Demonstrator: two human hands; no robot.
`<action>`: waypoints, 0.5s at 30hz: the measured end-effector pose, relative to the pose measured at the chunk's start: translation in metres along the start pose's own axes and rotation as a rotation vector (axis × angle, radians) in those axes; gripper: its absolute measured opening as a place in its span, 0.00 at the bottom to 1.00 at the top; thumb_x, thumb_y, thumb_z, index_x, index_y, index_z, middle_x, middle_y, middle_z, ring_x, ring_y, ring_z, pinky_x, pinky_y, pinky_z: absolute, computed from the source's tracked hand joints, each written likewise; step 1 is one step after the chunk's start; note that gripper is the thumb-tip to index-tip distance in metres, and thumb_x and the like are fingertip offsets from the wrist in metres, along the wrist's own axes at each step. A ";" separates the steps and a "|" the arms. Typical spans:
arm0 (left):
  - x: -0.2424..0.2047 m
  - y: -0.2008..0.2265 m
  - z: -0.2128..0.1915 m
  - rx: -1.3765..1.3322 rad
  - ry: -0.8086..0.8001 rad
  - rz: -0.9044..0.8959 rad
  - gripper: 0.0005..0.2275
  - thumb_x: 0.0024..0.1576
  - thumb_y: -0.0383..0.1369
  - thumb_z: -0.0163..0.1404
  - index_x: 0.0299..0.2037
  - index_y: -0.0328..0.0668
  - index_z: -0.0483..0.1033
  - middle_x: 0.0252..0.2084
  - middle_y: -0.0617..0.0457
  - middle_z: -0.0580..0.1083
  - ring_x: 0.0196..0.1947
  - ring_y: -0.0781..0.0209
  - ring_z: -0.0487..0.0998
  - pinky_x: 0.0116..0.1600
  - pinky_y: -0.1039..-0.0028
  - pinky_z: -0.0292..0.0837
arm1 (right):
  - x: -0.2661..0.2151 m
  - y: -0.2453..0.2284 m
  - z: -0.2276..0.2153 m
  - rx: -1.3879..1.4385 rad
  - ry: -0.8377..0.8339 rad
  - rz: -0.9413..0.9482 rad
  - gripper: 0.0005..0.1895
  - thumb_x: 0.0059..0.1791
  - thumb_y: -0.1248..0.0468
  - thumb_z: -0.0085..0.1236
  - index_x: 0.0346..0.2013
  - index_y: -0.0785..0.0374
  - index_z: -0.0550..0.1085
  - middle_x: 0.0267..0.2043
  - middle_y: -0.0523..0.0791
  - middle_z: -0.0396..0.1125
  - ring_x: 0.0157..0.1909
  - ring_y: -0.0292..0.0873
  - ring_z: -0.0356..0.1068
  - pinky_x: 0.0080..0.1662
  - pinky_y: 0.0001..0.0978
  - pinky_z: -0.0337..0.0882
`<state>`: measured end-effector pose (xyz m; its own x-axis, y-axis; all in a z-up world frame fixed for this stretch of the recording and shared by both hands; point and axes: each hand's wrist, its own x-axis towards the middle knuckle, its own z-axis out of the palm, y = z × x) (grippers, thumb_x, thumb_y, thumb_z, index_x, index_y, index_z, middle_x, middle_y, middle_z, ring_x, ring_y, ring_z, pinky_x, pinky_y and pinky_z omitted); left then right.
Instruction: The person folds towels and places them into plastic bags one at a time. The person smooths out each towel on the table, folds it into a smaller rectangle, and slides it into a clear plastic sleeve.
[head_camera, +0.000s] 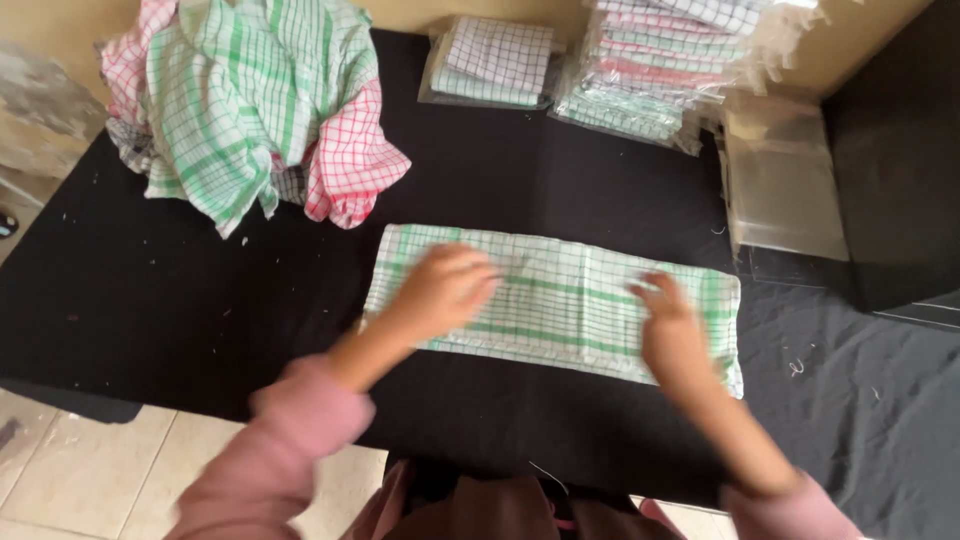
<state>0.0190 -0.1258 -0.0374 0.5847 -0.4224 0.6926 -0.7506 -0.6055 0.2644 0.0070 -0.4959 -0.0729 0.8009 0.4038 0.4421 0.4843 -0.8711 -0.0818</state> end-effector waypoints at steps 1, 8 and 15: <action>0.011 -0.002 0.038 0.001 -0.001 0.009 0.07 0.61 0.38 0.53 0.38 0.48 0.83 0.41 0.54 0.78 0.46 0.54 0.79 0.53 0.63 0.72 | 0.023 -0.019 0.015 -0.001 0.008 0.005 0.24 0.44 0.77 0.45 0.52 0.60 0.75 0.58 0.50 0.66 0.63 0.57 0.70 0.54 0.47 0.74; 0.005 -0.013 0.124 0.223 -0.137 -0.085 0.23 0.52 0.31 0.50 0.60 0.41 0.72 0.65 0.44 0.69 0.67 0.43 0.67 0.62 0.39 0.64 | 0.055 -0.032 0.089 -0.013 0.027 -0.019 0.30 0.51 0.59 0.51 0.68 0.64 0.66 0.69 0.56 0.62 0.71 0.63 0.59 0.61 0.61 0.66; -0.052 -0.077 0.062 0.445 -0.139 -0.295 0.23 0.60 0.35 0.47 0.68 0.50 0.68 0.69 0.45 0.67 0.67 0.42 0.68 0.63 0.37 0.60 | -0.005 0.133 0.078 -0.500 0.084 -0.155 0.16 0.52 0.60 0.53 0.52 0.63 0.77 0.65 0.52 0.70 0.71 0.57 0.66 0.71 0.50 0.62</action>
<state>0.0654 -0.0991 -0.1349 0.8083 -0.2584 0.5291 -0.3640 -0.9256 0.1040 0.0947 -0.5921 -0.1552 0.6923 0.5325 0.4871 0.3513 -0.8383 0.4170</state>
